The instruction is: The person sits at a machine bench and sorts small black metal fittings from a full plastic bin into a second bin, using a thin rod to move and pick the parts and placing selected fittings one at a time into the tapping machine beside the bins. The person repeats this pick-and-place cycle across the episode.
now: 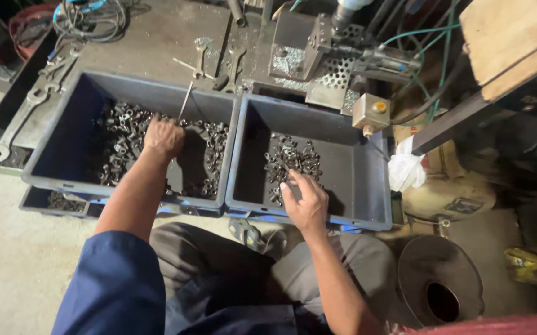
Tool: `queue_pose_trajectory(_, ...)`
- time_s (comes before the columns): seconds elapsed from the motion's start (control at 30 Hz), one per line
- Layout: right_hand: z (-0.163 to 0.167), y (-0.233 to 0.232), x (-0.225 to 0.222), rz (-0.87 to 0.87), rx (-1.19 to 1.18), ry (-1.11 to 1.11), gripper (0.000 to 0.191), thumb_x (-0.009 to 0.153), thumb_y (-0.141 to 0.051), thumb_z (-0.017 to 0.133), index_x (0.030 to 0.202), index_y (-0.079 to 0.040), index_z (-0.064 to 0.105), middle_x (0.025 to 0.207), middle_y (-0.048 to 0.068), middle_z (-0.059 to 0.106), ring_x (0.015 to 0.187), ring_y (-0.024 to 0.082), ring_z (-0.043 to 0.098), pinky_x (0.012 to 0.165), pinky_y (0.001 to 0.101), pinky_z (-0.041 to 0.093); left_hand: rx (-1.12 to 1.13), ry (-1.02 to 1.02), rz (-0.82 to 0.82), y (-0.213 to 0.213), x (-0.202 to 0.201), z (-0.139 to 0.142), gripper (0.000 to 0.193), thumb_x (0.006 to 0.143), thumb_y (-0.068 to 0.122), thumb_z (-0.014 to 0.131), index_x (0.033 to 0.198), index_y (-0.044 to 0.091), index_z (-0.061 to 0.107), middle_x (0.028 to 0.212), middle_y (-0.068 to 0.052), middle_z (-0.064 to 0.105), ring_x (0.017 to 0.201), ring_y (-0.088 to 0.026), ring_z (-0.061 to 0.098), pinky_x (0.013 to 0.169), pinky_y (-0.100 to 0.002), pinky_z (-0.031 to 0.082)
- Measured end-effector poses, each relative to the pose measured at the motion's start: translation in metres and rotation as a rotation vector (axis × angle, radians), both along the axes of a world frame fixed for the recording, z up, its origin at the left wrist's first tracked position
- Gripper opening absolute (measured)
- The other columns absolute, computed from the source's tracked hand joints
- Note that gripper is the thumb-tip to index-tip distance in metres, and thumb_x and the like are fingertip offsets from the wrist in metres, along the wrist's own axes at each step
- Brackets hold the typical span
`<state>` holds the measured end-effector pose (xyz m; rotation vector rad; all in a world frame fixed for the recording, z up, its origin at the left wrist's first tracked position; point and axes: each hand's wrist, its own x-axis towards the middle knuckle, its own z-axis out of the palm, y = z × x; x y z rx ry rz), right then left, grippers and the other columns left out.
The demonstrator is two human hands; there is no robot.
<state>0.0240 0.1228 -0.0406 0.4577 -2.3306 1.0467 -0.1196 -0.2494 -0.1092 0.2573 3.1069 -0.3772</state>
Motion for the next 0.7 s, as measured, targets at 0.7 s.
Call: queue_pose_trajectory(0.7, -0.02, 0.023, -0.013, -0.009, -0.146, -0.116, 0.05, 0.082, -0.011, 0.074, 0.131, -0.004, 0.064, 0.1, 0.018, 0.075, 0.081, 0.029, 0.073, 0.075, 0.038, 0.059, 1.296, 0.11, -0.004, 0.24, 0.111, 0.092, 0.036, 0.079, 0.04, 0.078, 0.088, 0.005, 0.076, 0.08, -0.021, 0.072, 0.076, -0.037, 0.072, 0.068, -0.043, 0.055)
